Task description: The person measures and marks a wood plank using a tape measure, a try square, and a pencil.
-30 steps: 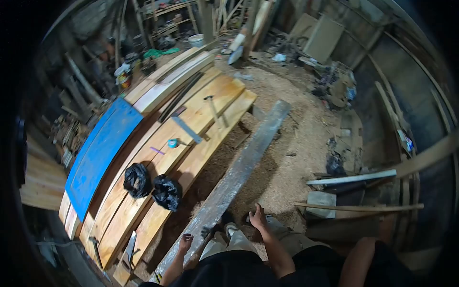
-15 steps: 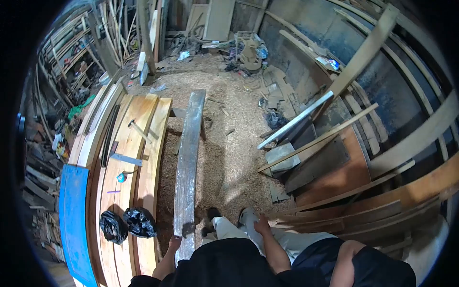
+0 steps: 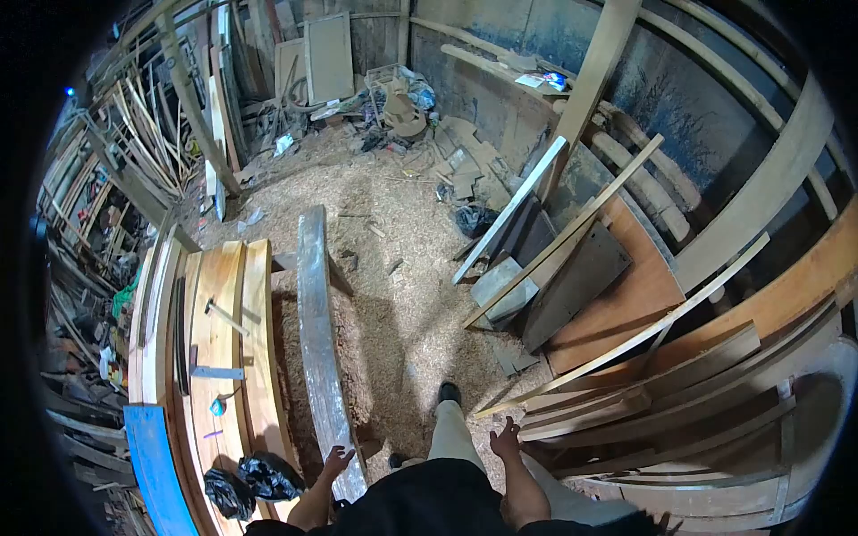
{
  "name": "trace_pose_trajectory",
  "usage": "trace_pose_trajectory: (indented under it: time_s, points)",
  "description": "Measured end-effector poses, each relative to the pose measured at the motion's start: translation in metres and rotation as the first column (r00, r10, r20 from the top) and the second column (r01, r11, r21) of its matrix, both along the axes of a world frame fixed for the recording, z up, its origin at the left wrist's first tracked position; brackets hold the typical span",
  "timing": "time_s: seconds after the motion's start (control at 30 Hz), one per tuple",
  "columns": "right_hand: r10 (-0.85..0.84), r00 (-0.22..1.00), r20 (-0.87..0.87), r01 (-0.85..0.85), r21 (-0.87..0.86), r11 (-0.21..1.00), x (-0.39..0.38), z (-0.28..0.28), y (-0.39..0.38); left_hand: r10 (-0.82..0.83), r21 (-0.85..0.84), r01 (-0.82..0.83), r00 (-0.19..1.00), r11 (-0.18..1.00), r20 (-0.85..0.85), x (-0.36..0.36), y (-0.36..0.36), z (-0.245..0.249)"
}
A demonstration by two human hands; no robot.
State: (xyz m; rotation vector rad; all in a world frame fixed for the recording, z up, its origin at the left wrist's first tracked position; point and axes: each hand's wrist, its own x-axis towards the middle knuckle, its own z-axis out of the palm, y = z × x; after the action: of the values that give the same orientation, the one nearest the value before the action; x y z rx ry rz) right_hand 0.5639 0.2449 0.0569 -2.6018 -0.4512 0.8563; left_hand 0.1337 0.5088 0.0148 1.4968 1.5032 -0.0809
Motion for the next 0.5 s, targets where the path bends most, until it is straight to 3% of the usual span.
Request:
trace_pose_trajectory:
  time_s: [0.1,0.17,0.23,0.3,0.37,0.4,0.43,0.47,0.5]
  points:
    - [0.034,0.999,-0.015,-0.033,0.060,0.998,0.049,0.002,0.023,-0.114,0.025,0.114,0.993,0.993,-0.013,0.039,0.028,-0.001]
    - [-0.007,0.995,-0.095,0.011,0.049,0.999,0.097,0.014,0.046,-0.159,-0.069,0.155,0.986,0.985,-0.058,0.070,0.060,-0.023]
    - [0.154,0.982,0.105,-0.163,0.082,0.983,0.149,0.003,0.056,-0.334,-0.108,0.326,0.941,0.939,-0.059,0.104,0.083,-0.036]
    - [0.136,0.979,0.149,-0.155,0.124,0.980,0.202,0.021,0.077,-0.450,0.078,0.472,0.871,0.878,-0.196,0.166,0.110,-0.006]
    - [0.190,0.938,0.290,-0.222,0.081,0.972,0.249,0.066,0.105,-0.533,0.187,0.575,0.814,0.797,-0.232,0.225,0.154,-0.024]
    - [0.220,0.923,0.315,-0.260,0.088,0.962,0.274,0.078,0.113,-0.511,0.329,0.541,0.841,0.774,-0.180,0.259,0.171,-0.029]
    - [0.215,0.924,0.317,-0.254,0.085,0.964,0.295,0.088,0.121,-0.477,0.271,0.477,0.876,0.836,-0.073,0.300,0.187,-0.005]
    - [0.207,0.909,0.361,-0.260,0.105,0.960,0.316,0.099,0.130,-0.507,0.457,0.420,0.858,0.784,0.081,0.333,0.204,-0.012]
    - [0.198,0.894,0.403,-0.268,0.126,0.955,0.334,0.110,0.140,-0.544,0.518,0.413,0.830,0.749,0.125,0.363,0.217,-0.003]
